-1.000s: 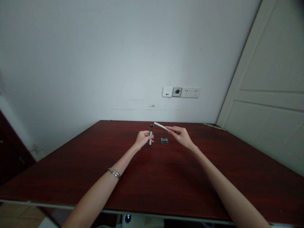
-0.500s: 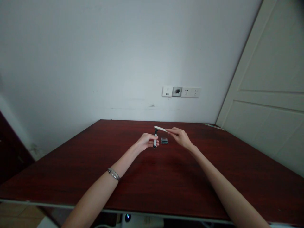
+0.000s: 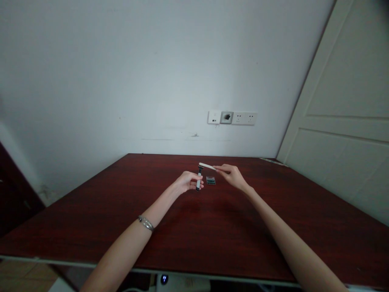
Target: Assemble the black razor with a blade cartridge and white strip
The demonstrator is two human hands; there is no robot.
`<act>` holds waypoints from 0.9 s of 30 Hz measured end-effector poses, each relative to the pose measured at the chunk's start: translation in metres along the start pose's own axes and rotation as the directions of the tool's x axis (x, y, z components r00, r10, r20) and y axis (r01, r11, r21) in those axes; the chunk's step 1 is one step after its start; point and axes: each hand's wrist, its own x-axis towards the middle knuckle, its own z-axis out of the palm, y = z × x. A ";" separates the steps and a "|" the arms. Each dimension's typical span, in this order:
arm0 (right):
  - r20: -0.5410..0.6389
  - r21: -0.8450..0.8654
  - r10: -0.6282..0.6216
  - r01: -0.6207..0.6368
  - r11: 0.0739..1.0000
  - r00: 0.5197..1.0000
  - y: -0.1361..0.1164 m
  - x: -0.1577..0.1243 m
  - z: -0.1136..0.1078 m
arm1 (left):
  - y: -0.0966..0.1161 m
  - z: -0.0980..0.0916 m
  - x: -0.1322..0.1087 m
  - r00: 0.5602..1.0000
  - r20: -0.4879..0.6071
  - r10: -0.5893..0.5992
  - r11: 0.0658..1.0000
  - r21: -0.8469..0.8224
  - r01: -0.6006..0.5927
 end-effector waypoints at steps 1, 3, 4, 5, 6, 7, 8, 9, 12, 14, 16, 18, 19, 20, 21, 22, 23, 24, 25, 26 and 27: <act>0.023 0.028 -0.015 0.014 1.000 1.000 0.001 0.000 0.000 | 0.000 0.000 0.000 1.000 0.004 0.004 1.000 0.000 -0.004; 0.041 0.044 -0.014 0.012 0.999 0.999 0.004 0.001 0.000 | 0.000 -0.001 0.000 1.000 0.008 0.007 1.000 0.003 -0.007; 0.028 0.035 0.003 -0.004 0.999 1.000 0.006 0.002 0.000 | 0.000 -0.001 0.000 1.000 0.009 0.005 1.000 0.007 -0.005; 0.005 0.024 0.023 -0.024 0.999 1.000 0.007 0.002 -0.001 | 0.000 -0.001 0.000 1.000 0.011 0.002 1.000 0.013 -0.002; -0.017 0.022 0.038 -0.037 0.999 0.999 0.008 0.002 -0.001 | 0.001 -0.001 0.000 1.000 0.013 -0.002 1.000 0.018 0.002; -0.028 0.034 0.040 -0.039 0.999 0.999 0.008 0.002 -0.002 | 0.001 -0.002 0.000 1.000 0.014 -0.004 1.000 0.022 0.004; -0.024 0.057 0.028 -0.027 0.998 0.999 0.008 0.002 -0.003 | 0.001 -0.002 0.000 1.000 0.015 -0.003 1.000 0.025 0.002; -0.005 0.085 0.010 -0.009 0.996 1.000 0.007 0.002 -0.004 | 0.001 -0.002 0.000 1.000 0.015 0.001 1.000 0.025 -0.001; 0.027 0.114 -0.003 -0.001 0.993 1.000 0.006 0.002 -0.005 | 0.000 -0.004 0.001 1.000 0.014 0.012 1.000 0.022 -0.012; -0.009 0.102 0.037 -0.036 0.994 0.999 0.005 0.002 -0.004 | 0.000 -0.005 0.002 1.000 0.016 0.012 1.000 0.023 -0.012; -0.033 0.148 0.060 -0.055 0.987 0.998 0.005 0.003 -0.003 | 0.000 -0.005 0.002 1.000 0.022 0.013 1.000 0.025 -0.014; 0.001 0.235 0.052 -0.051 0.971 0.999 0.006 0.003 -0.002 | 0.000 -0.006 0.002 0.999 0.031 0.020 0.999 0.029 -0.021; 0.028 0.271 0.048 -0.054 0.961 0.998 0.007 0.003 -0.001 | 0.000 -0.006 0.002 0.999 0.036 0.027 0.999 0.032 -0.028; 0.047 0.291 0.054 -0.065 0.954 0.997 0.008 0.004 -0.001 | 0.000 -0.006 0.001 0.998 0.043 0.035 0.999 0.037 -0.036; 0.050 0.295 0.074 -0.086 0.951 0.996 0.010 0.004 -0.001 | 0.000 -0.006 0.001 0.998 0.049 0.043 0.998 0.043 -0.046; 0.033 0.291 0.108 -0.113 0.950 0.994 0.012 0.004 -0.001 | -0.001 -0.006 0.001 0.997 0.055 0.054 0.997 0.050 -0.057; 0.003 0.286 0.149 -0.144 0.948 0.989 0.013 0.004 -0.001 | -0.001 -0.006 0.001 0.996 0.063 0.067 0.996 0.057 -0.071; -0.033 0.287 0.191 -0.174 0.942 0.981 0.013 0.005 -0.002 | -0.002 -0.007 0.001 0.994 0.068 0.083 0.994 0.064 -0.087; -0.064 0.303 0.233 -0.204 0.931 0.970 0.012 0.006 -0.002 | -0.002 -0.008 0.002 0.992 0.071 0.101 0.992 0.071 -0.107; -0.077 0.336 0.273 -0.233 0.913 0.959 0.010 0.007 -0.002 | -0.003 -0.008 0.002 0.990 0.068 0.126 0.988 0.082 -0.131; -0.066 0.386 0.310 -0.262 0.885 0.949 0.005 0.008 -0.002 | -0.004 -0.009 0.003 0.987 0.056 0.152 0.983 0.098 -0.157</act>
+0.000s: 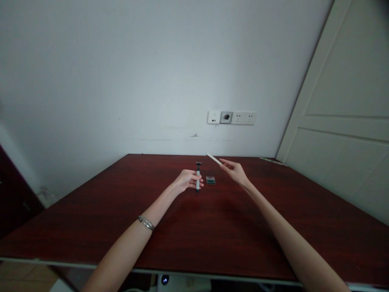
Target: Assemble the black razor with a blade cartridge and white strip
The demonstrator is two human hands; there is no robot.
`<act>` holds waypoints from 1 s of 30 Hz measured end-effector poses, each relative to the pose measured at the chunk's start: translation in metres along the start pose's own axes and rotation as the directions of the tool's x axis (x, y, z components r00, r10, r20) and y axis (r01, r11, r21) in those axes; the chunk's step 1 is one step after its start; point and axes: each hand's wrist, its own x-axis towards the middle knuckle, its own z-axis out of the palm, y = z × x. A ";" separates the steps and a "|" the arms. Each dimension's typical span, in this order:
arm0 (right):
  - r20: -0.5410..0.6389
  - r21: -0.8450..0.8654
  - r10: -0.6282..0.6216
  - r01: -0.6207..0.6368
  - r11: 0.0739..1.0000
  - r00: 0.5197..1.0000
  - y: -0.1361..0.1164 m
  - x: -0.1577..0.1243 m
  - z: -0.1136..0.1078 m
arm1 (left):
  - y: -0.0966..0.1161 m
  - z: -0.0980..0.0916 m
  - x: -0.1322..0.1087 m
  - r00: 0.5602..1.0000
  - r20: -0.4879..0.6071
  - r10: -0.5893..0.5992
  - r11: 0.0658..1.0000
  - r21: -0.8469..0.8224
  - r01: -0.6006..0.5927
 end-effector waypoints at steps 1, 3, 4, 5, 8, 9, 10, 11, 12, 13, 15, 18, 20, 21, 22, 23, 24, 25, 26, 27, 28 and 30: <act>0.015 0.064 0.041 -0.042 0.997 0.999 -0.005 -0.001 0.004 | -0.001 -0.001 0.001 0.999 -0.024 0.023 0.999 0.023 -0.022; 0.090 0.203 0.115 -0.131 0.970 0.989 -0.016 -0.006 0.014 | -0.003 -0.003 0.003 0.995 -0.085 0.060 0.996 0.074 -0.054; 0.129 0.262 0.138 -0.168 0.950 0.982 -0.021 -0.010 0.020 | -0.004 -0.005 0.004 0.991 -0.112 0.077 0.993 0.096 -0.066; 0.164 0.307 0.159 -0.204 0.930 0.973 -0.025 -0.015 0.027 | -0.005 -0.005 0.005 0.987 -0.134 0.093 0.991 0.111 -0.078; 0.221 0.372 0.272 -0.339 0.864 0.936 -0.034 -0.034 0.042 | -0.006 -0.006 0.007 0.975 -0.166 0.147 0.983 0.134 -0.125; 0.233 0.384 0.309 -0.379 0.842 0.922 -0.036 -0.040 0.045 | -0.006 -0.006 0.007 0.972 -0.173 0.160 0.981 0.139 -0.137; 0.240 0.397 0.334 -0.406 0.823 0.912 -0.038 -0.044 0.047 | -0.006 -0.005 0.007 0.969 -0.179 0.169 0.979 0.142 -0.144; 0.241 0.415 0.346 -0.418 0.808 0.907 -0.040 -0.047 0.048 | -0.006 -0.005 0.007 0.967 -0.183 0.175 0.978 0.143 -0.150; 0.235 0.439 0.344 -0.415 0.796 0.909 -0.042 -0.049 0.049 | -0.006 -0.004 0.007 0.967 -0.182 0.180 0.978 0.141 -0.156; 0.224 0.470 0.333 -0.401 0.786 0.916 -0.045 -0.049 0.050 | -0.005 -0.003 0.007 0.966 -0.178 0.186 0.977 0.137 -0.163; 0.201 0.534 0.300 -0.361 0.765 0.933 -0.050 -0.049 0.052 | -0.006 -0.002 0.007 0.966 -0.155 0.206 0.974 0.129 -0.187; 0.199 0.581 0.275 -0.339 0.740 0.941 -0.051 -0.052 0.063 | -0.006 -0.001 0.006 0.964 -0.115 0.238 0.966 0.126 -0.224; 0.229 0.567 0.288 -0.368 0.737 0.930 -0.046 -0.059 0.072 | -0.007 -0.001 0.006 0.963 -0.104 0.247 0.964 0.126 -0.234; 0.243 0.555 0.298 -0.385 0.737 0.923 -0.044 -0.062 0.076 | -0.007 -0.001 0.006 0.963 -0.105 0.248 0.964 0.128 -0.234; 0.249 0.546 0.308 -0.396 0.738 0.918 -0.042 -0.064 0.079 | -0.006 -0.001 0.007 0.962 -0.110 0.248 0.964 0.130 -0.233; 0.243 0.547 0.310 -0.394 0.739 0.919 -0.040 -0.065 0.081 | -0.006 -0.001 0.007 0.961 -0.118 0.249 0.963 0.134 -0.233; 0.227 0.557 0.302 -0.378 0.739 0.926 -0.040 -0.065 0.081 | -0.006 -0.001 0.007 0.960 -0.124 0.250 0.963 0.138 -0.233; 0.204 0.573 0.288 -0.352 0.740 0.936 -0.040 -0.064 0.081 | -0.006 0.000 0.007 0.959 -0.125 0.255 0.961 0.144 -0.237; 0.180 0.590 0.271 -0.325 0.739 0.945 -0.041 -0.063 0.081 | -0.006 0.000 0.007 0.957 -0.123 0.264 0.958 0.149 -0.245; 0.164 0.600 0.261 -0.307 0.739 0.951 -0.043 -0.061 0.081 | -0.006 0.000 0.007 0.955 -0.116 0.274 0.955 0.154 -0.255; 0.159 0.600 0.260 -0.302 0.741 0.952 -0.044 -0.060 0.081 | -0.006 0.000 0.008 0.953 -0.109 0.283 0.952 0.157 -0.264; 0.171 0.578 0.280 -0.326 0.748 0.945 -0.044 -0.061 0.083 | -0.008 -0.001 0.009 0.952 -0.101 0.289 0.949 0.158 -0.271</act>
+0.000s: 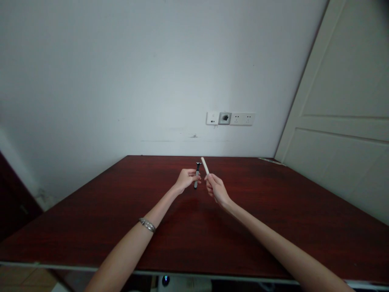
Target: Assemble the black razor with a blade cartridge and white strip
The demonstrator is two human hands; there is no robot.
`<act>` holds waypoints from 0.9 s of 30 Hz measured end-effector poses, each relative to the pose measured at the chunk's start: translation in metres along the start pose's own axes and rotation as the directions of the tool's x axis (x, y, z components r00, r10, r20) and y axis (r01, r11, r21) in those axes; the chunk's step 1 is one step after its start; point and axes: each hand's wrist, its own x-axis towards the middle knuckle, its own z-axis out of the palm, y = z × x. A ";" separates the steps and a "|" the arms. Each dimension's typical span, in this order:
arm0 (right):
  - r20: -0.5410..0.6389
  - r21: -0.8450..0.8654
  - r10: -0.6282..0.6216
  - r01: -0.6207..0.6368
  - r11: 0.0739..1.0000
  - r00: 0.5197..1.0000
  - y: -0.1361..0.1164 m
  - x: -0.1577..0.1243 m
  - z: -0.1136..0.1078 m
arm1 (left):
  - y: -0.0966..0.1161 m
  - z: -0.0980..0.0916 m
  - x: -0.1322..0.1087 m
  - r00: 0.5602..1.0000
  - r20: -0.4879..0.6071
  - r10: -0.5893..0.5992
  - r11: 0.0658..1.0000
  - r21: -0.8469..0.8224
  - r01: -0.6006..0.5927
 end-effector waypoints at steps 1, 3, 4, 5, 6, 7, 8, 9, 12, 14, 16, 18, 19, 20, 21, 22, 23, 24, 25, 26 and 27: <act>-0.001 -0.011 0.020 -0.020 1.000 1.000 0.002 -0.001 0.001 | -0.001 0.000 0.000 1.000 0.000 -0.004 1.000 0.000 0.004; -0.003 -0.015 0.039 -0.039 0.999 0.999 0.005 -0.002 0.002 | -0.004 -0.002 0.001 1.000 -0.012 -0.018 1.000 -0.002 0.018; -0.004 -0.004 0.035 -0.035 0.999 0.999 0.005 -0.002 0.002 | -0.005 -0.002 0.002 1.000 -0.020 -0.021 1.000 -0.003 0.021; -0.007 0.012 0.025 -0.025 1.000 1.000 0.004 -0.002 0.002 | -0.006 -0.003 0.002 0.999 -0.028 -0.021 1.000 -0.004 0.021; -0.014 0.032 0.010 -0.010 0.999 1.000 0.003 -0.001 0.002 | -0.007 -0.003 0.003 0.999 -0.036 -0.017 1.000 -0.005 0.017; -0.025 0.051 -0.006 0.007 0.999 1.000 0.002 0.000 0.001 | -0.007 -0.003 0.003 0.999 -0.041 -0.013 1.000 -0.005 0.012; -0.034 0.065 -0.013 0.015 0.998 0.999 0.002 0.000 0.001 | -0.008 -0.004 0.004 0.999 -0.040 -0.008 1.000 -0.005 0.008; -0.039 0.070 -0.009 0.012 0.997 0.999 0.002 0.000 0.000 | -0.008 -0.004 0.004 0.999 -0.036 -0.005 1.000 -0.004 0.005; -0.025 0.038 0.049 -0.048 0.998 0.998 0.007 -0.002 -0.001 | -0.010 -0.004 0.004 1.000 -0.021 -0.005 1.000 0.015 0.006; -0.020 0.019 0.072 -0.072 0.997 0.997 0.008 -0.002 -0.003 | -0.011 -0.005 0.004 1.000 -0.025 -0.009 1.000 0.024 0.010; -0.034 0.030 0.047 -0.046 0.999 0.998 0.002 0.000 -0.004 | -0.012 -0.005 0.004 0.999 -0.039 -0.011 1.000 0.019 0.012; -0.056 0.055 -0.005 0.008 0.998 0.998 -0.007 0.004 -0.005 | -0.012 -0.005 0.004 0.999 -0.047 -0.008 1.000 0.009 0.008; -0.060 0.064 -0.023 0.027 0.998 0.998 -0.011 0.005 -0.005 | -0.012 -0.005 0.004 0.999 -0.045 -0.004 1.000 0.007 0.004; -0.058 0.063 -0.026 0.030 0.998 0.998 -0.012 0.005 -0.005 | -0.012 -0.004 0.004 0.999 -0.041 0.001 1.000 0.006 0.000; -0.049 0.053 -0.015 0.018 0.998 0.999 -0.011 0.004 -0.004 | -0.012 -0.004 0.004 0.999 -0.037 0.004 1.000 0.004 -0.004; -0.037 0.036 0.006 -0.004 0.999 0.999 -0.009 0.002 -0.003 | -0.012 -0.003 0.004 0.999 -0.032 0.007 1.000 0.006 -0.007; -0.027 0.015 0.035 -0.034 0.999 0.999 -0.005 -0.001 -0.002 | -0.012 -0.003 0.004 1.000 -0.027 0.008 1.000 0.012 -0.008; -0.024 0.002 0.055 -0.055 0.998 0.998 0.000 -0.004 -0.001 | -0.013 -0.003 0.004 1.000 -0.023 0.008 1.000 0.019 -0.008; -0.027 -0.003 0.069 -0.069 0.998 0.997 0.004 -0.008 -0.001 | -0.014 -0.003 0.004 1.000 -0.021 0.007 1.000 0.023 -0.006; -0.031 -0.004 0.076 -0.076 0.997 0.997 0.007 -0.010 0.000 | -0.014 -0.003 0.004 1.000 -0.021 0.005 1.000 0.022 -0.005; -0.037 0.000 0.074 -0.074 0.997 0.997 0.008 -0.011 0.000 | -0.015 -0.003 0.004 1.000 -0.024 0.004 1.000 0.017 -0.004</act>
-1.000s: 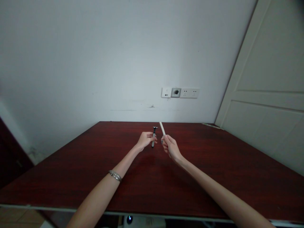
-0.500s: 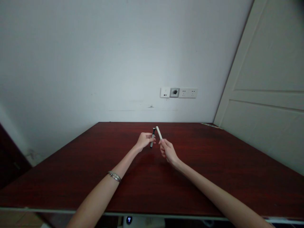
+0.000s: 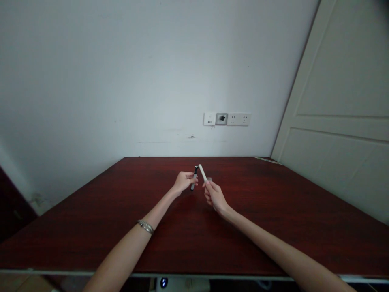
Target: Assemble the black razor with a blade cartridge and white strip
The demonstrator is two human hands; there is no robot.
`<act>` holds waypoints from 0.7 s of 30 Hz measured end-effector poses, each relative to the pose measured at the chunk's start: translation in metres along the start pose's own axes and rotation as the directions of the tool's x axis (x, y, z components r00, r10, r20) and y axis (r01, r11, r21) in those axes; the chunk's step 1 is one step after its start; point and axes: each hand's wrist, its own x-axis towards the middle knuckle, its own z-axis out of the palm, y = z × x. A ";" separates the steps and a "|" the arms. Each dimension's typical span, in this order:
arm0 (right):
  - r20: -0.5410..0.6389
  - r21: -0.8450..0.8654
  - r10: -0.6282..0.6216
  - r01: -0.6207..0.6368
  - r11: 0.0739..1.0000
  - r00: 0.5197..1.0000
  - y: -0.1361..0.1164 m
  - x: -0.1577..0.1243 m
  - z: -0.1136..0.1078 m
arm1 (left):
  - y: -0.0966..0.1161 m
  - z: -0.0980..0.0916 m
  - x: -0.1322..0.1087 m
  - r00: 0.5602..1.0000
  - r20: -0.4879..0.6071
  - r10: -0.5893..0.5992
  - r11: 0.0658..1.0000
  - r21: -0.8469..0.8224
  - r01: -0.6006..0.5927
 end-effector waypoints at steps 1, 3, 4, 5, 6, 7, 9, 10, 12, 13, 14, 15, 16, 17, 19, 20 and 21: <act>-0.005 0.005 -0.006 0.006 1.000 1.000 0.000 0.000 0.000 | -0.001 0.000 0.000 1.000 -0.003 0.000 1.000 -0.007 0.000; -0.014 0.017 -0.026 0.027 1.000 1.000 -0.002 0.002 0.000 | -0.001 0.000 0.000 1.000 -0.007 0.004 1.000 -0.014 -0.004; -0.016 0.022 -0.035 0.035 0.999 0.999 -0.003 0.003 0.000 | -0.001 0.001 0.000 1.000 -0.006 0.008 1.000 -0.010 -0.008; -0.015 0.027 -0.037 0.037 0.999 0.999 -0.003 0.004 0.000 | -0.001 0.001 0.000 1.000 -0.005 0.012 1.000 -0.006 -0.012; -0.015 0.031 -0.033 0.034 0.999 0.999 -0.002 0.005 0.001 | -0.001 0.001 0.000 1.000 -0.003 0.015 1.000 -0.001 -0.015; -0.017 0.034 -0.025 0.026 0.999 1.000 0.000 0.005 0.001 | -0.001 0.001 0.000 1.000 0.000 0.018 1.000 0.004 -0.018; -0.019 0.035 -0.003 0.003 0.999 1.000 0.004 0.003 0.001 | -0.001 0.001 0.000 1.000 -0.008 0.021 1.000 0.008 -0.021; -0.018 0.034 0.006 -0.005 0.999 1.000 0.004 0.002 0.001 | -0.001 0.001 0.000 1.000 -0.019 0.020 1.000 0.005 -0.020; -0.013 0.029 0.003 -0.003 1.000 1.000 0.003 0.000 0.001 | 0.001 0.002 0.000 0.998 -0.053 0.018 1.000 -0.017 -0.019; -0.011 0.029 -0.009 0.010 1.000 1.000 0.001 0.001 0.001 | 0.002 0.002 0.000 0.997 -0.071 0.016 0.999 -0.030 -0.019; -0.015 0.031 -0.025 0.026 0.999 1.000 -0.002 0.001 0.001 | 0.003 0.003 0.000 0.996 -0.084 0.016 0.999 -0.039 -0.019; -0.018 0.032 -0.037 0.038 0.999 0.999 -0.004 0.001 0.001 | 0.004 0.004 0.000 0.996 -0.089 0.017 0.999 -0.042 -0.021; -0.019 0.031 -0.042 0.043 0.999 0.999 -0.006 0.002 0.002 | 0.005 0.005 0.000 0.996 -0.092 0.018 0.999 -0.044 -0.022; -0.017 0.027 -0.039 0.040 0.999 0.999 -0.006 0.001 0.003 | 0.006 0.006 0.000 0.996 -0.092 0.016 0.999 -0.043 -0.020; -0.002 0.008 -0.013 0.013 1.000 1.000 -0.002 -0.001 0.004 | 0.007 0.006 0.001 0.996 -0.090 0.006 0.999 -0.043 -0.010; 0.008 -0.005 0.004 -0.004 1.000 1.000 0.001 -0.003 0.005 | 0.007 0.006 0.001 0.996 -0.089 -0.001 0.999 -0.044 -0.003; 0.018 -0.015 0.017 -0.016 1.000 1.000 0.003 -0.005 0.005 | 0.007 0.005 0.001 0.996 -0.089 -0.008 0.999 -0.046 0.004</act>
